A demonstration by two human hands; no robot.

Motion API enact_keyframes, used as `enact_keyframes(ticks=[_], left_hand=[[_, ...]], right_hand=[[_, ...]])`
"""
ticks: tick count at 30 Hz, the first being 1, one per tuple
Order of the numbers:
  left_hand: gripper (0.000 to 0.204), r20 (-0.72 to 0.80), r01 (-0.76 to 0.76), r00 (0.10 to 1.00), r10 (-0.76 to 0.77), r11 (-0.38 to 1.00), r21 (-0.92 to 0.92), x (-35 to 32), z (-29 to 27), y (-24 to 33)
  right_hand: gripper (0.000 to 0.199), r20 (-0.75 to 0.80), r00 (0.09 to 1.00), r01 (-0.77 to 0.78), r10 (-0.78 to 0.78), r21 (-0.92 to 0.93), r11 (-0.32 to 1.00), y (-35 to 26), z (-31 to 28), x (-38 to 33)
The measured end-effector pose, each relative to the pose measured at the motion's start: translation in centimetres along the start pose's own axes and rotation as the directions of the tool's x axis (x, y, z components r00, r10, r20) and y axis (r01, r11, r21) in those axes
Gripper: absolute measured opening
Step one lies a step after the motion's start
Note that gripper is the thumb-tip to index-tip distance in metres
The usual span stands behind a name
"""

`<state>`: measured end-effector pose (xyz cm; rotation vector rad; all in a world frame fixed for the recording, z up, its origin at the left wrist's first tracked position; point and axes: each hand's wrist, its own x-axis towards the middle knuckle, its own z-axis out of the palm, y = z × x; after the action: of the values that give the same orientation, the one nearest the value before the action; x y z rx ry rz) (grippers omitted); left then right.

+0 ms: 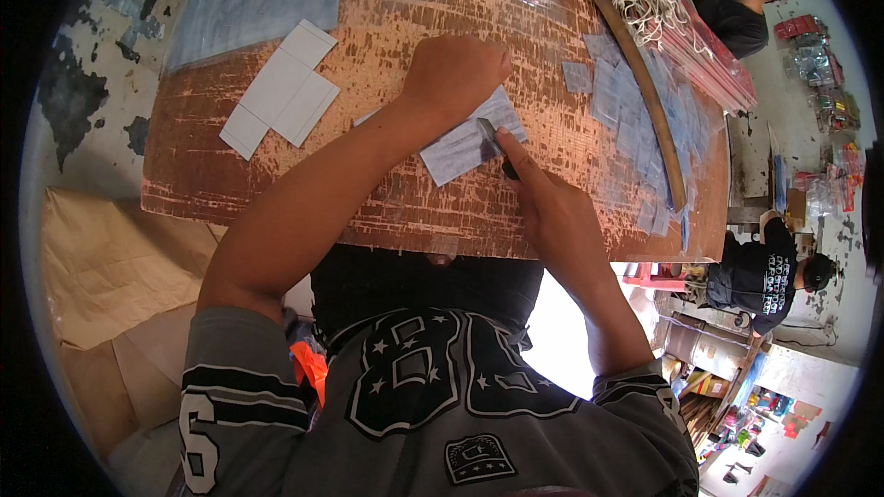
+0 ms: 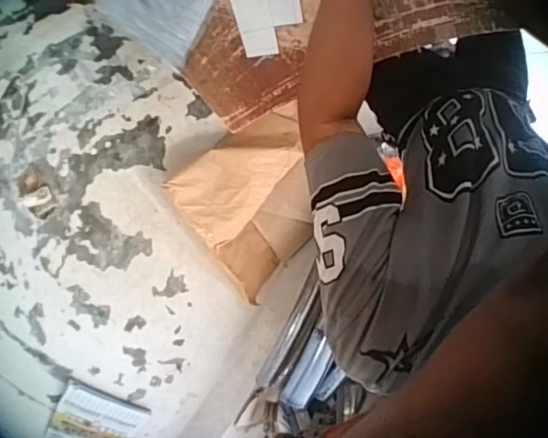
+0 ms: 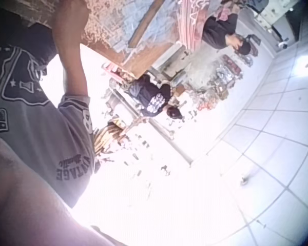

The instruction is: The person cuts a small gray rectangular sheet using a utility knife on a wooden table.

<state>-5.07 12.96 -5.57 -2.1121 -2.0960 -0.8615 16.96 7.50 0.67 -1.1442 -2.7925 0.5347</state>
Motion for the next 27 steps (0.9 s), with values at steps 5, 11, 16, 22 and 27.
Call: enact_keyframes(ticks=[5, 11, 16, 22, 27], left_hand=[[0.035, -0.02, -0.008, 1.0, 0.008, 1.0, 0.014, 0.0, -0.3, 0.2], [0.032, -0.065, -0.022, 0.998, 0.024, 0.999, 0.039, 0.0, -0.1, 0.2], [0.032, -0.044, -0.02, 0.999, 0.022, 0.999, 0.044, -0.1, -0.5, 0.5], [0.04, -0.01, 0.011, 1.0, -0.011, 1.0, -0.003, -0.1, 0.1, 0.0], [0.039, 0.01, 0.005, 1.0, -0.004, 0.999, -0.043, 0.0, -0.5, 0.1]], right_hand=[[0.065, 0.066, 0.998, 0.019, -0.014, -0.087, 0.996, -0.2, -1.4, 0.5], [0.07, 0.158, 0.987, 0.0, 0.019, -0.119, 0.993, -0.4, -2.3, 0.2], [0.075, 0.176, 0.984, -0.011, 0.031, -0.115, 0.993, -0.3, -2.2, -0.6], [0.076, 0.2, 0.979, -0.027, 0.047, -0.103, 0.994, 0.3, -2.0, -1.9], [0.075, 0.204, 0.977, -0.031, 0.053, -0.11, 0.993, 0.1, -2.3, -2.6]])
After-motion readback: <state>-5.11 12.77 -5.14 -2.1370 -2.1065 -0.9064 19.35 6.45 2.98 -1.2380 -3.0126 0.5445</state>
